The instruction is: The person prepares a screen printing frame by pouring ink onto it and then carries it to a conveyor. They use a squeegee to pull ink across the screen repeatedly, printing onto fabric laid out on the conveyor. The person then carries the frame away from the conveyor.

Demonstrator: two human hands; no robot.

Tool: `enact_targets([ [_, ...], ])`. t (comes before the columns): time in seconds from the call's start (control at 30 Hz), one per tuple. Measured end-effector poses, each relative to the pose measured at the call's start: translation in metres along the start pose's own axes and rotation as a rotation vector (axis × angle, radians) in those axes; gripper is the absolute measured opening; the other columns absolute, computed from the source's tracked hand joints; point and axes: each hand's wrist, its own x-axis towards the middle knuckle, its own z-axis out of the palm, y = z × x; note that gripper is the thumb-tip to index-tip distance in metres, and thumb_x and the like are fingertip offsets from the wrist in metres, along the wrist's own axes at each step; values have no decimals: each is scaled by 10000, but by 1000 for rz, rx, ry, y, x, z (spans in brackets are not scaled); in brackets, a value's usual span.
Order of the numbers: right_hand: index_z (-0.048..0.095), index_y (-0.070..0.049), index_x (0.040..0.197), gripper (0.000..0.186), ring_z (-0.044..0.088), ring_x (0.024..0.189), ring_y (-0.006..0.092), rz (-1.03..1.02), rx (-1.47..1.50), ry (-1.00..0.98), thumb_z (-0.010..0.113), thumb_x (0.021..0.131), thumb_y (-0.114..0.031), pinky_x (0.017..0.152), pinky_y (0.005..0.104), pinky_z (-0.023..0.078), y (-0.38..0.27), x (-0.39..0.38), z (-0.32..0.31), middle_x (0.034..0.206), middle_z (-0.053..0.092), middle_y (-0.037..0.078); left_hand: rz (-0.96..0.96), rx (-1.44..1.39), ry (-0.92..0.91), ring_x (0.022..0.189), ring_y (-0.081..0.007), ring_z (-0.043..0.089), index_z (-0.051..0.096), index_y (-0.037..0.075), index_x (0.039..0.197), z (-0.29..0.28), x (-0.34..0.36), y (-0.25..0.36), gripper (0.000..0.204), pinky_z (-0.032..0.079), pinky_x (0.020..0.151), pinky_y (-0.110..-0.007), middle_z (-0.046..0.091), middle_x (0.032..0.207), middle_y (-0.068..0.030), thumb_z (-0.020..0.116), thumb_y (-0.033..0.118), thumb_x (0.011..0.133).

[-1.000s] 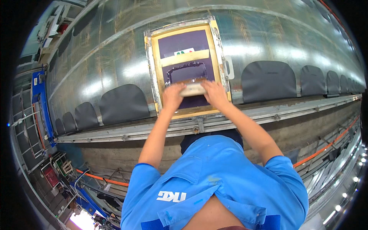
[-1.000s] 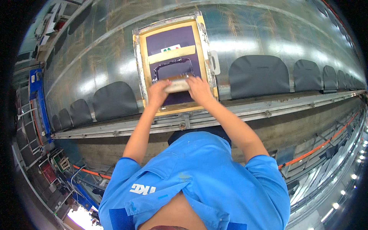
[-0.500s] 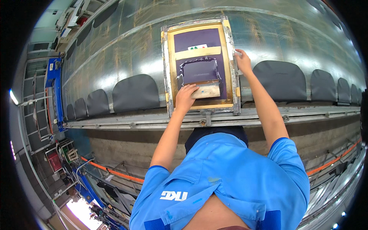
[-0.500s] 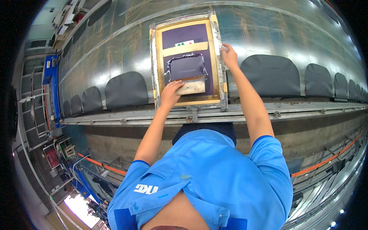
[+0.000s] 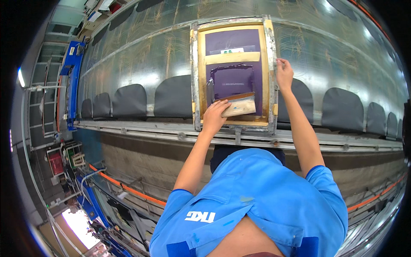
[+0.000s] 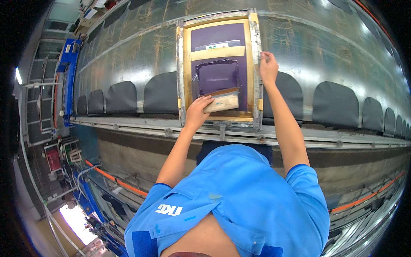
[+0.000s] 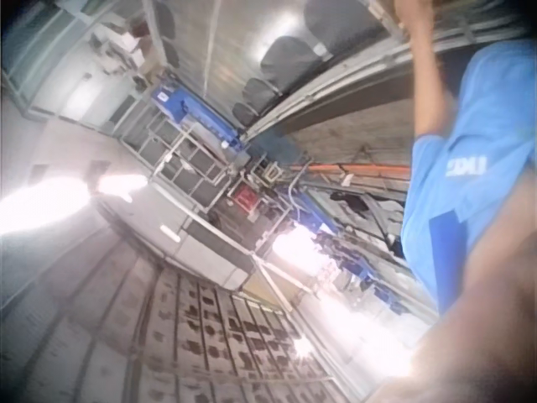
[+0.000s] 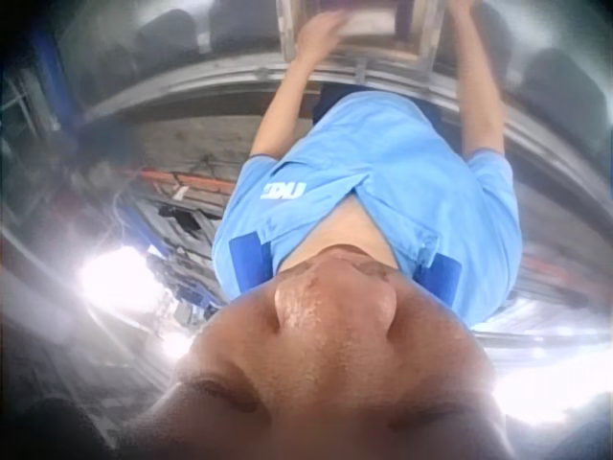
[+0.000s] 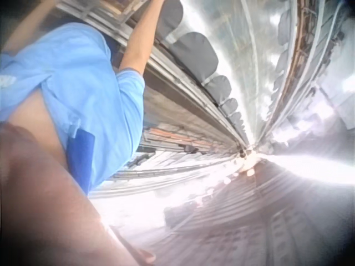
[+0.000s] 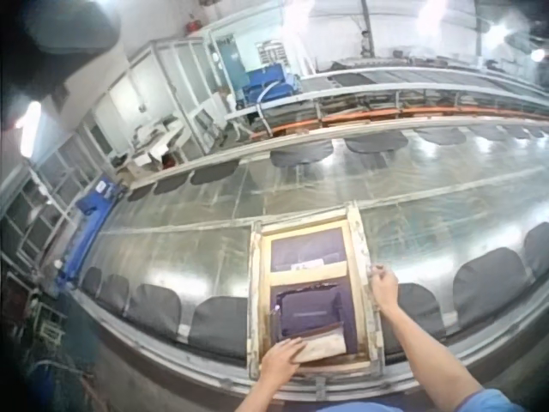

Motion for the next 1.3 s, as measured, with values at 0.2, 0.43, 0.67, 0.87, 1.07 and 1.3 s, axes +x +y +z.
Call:
enact_targets([
  [0.2, 708, -80, 1057, 257, 644, 674, 314, -87, 36, 96, 610, 987, -306, 653, 423, 481, 28, -11, -5, 788, 688, 192, 46, 75, -28, 1284, -303, 563, 685, 133, 1260, 17, -2, 3, 606, 466, 1078, -400, 636, 1369, -45, 773, -16, 679],
  [0.43, 685, -113, 1062, 210, 650, 676, 396, 65, 11, 10, 599, 985, -289, 631, 495, 457, 28, -31, -11, 716, 649, 219, 53, 110, -99, 1300, -310, 550, 667, 150, 1313, 28, -18, -4, 677, 456, 1086, -405, 623, 1391, -40, 766, -43, 672],
  [0.67, 670, -156, 1103, 198, 671, 774, 433, 130, -64, -41, 589, 985, -293, 693, 528, 480, 36, -31, -8, 746, 666, 231, 90, 53, -67, 1292, -326, 560, 681, 146, 1293, 27, -45, -16, 693, 451, 1086, -431, 644, 1366, -53, 755, -72, 640],
  [0.87, 674, -163, 1129, 241, 666, 836, 451, 101, -175, -72, 581, 984, -331, 758, 529, 502, 49, -25, -10, 829, 690, 227, 179, 171, -98, 1276, -307, 580, 670, 158, 1294, 21, -60, -24, 699, 433, 1109, -442, 636, 1376, -40, 732, -70, 636],
  [1.07, 707, -119, 1226, 461, 601, 1160, 317, -519, -666, -366, 680, 905, -448, 942, 470, 478, -17, -32, -21, 1173, 681, 130, 95, -55, -63, 1137, -307, 666, 725, 154, 1215, 13, 48, -57, 565, 530, 994, -378, 704, 1239, -105, 695, -57, 691],
  [1.3, 667, -57, 1247, 522, 604, 1113, 341, -505, -647, -785, 787, 767, -225, 971, 441, 489, -45, -74, 29, 1191, 661, 176, 49, -22, -65, 1079, -302, 684, 762, 147, 1129, 15, 115, -56, 457, 539, 949, -377, 732, 1155, -99, 702, -26, 709],
])
